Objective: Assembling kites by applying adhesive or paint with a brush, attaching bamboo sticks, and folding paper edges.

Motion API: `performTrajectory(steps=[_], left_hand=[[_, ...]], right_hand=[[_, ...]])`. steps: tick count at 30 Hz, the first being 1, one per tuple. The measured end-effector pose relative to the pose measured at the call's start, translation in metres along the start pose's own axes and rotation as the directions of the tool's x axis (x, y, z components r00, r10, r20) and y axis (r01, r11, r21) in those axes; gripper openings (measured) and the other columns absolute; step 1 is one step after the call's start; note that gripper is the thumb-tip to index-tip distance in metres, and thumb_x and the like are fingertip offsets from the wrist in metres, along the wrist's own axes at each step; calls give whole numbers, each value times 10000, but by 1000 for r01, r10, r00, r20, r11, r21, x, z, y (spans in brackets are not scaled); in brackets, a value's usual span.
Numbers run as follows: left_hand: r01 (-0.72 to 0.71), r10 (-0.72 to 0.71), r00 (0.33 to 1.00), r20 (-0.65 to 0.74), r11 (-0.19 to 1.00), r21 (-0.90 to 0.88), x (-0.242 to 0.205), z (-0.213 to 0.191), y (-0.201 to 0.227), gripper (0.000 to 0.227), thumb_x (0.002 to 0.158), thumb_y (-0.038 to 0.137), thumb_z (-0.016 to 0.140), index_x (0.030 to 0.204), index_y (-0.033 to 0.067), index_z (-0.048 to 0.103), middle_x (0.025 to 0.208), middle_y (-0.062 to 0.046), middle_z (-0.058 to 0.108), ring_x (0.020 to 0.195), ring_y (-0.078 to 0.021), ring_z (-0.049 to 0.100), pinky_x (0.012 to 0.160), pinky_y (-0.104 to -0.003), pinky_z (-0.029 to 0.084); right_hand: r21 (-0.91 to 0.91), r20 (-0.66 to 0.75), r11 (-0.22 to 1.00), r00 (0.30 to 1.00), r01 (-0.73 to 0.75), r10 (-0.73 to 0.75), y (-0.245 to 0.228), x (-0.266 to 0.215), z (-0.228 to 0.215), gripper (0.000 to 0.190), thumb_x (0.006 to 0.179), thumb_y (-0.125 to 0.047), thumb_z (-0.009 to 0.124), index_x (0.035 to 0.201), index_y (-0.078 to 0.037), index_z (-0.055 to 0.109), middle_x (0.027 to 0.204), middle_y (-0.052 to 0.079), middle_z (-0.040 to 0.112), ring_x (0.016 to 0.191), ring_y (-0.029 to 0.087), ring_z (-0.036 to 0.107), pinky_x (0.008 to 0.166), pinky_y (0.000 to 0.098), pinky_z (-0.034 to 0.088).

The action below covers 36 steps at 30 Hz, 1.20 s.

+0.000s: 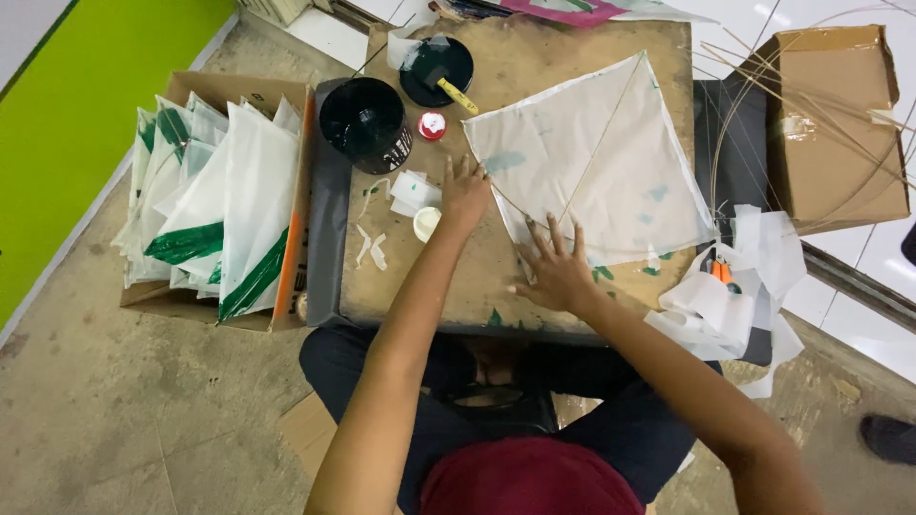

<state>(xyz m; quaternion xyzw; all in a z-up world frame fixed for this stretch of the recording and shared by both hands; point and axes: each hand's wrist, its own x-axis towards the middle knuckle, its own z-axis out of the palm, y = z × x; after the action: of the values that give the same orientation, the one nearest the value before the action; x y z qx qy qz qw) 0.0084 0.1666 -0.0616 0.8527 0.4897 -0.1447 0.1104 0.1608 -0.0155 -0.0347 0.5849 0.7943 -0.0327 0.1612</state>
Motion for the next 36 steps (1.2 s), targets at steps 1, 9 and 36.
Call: performTrajectory(steps=[1,9,36], left_hand=[[-2,2,1000,1,1000,0,-1,-1,0,462,1009,68,526,1468,116,548,1614,-89,418,1548,-362,220,1255,-655,58],[-6,7,1000,17,998,-65,0,-10,0,391,1033,112,483,1405,107,604,1574,-101,470,1532,-362,251,1226,-693,40],[-118,-101,932,-348,823,-556,-115,16,-127,518,953,9,531,1462,101,551,1424,-198,582,1386,-388,489,1163,-523,378]], right_hand=[[1,1,1000,1000,-1,1,-1,-9,-3,862,886,-863,350,1525,-294,458,1678,102,272,1581,422,98,1185,721,146],[339,-218,939,976,51,26,13,-21,21,812,955,-776,428,1521,-199,504,1622,165,355,1544,419,232,1184,601,290],[480,-152,859,981,180,-121,-49,60,-85,633,909,-321,694,1504,-330,477,1572,83,362,1464,354,382,1104,536,402]])
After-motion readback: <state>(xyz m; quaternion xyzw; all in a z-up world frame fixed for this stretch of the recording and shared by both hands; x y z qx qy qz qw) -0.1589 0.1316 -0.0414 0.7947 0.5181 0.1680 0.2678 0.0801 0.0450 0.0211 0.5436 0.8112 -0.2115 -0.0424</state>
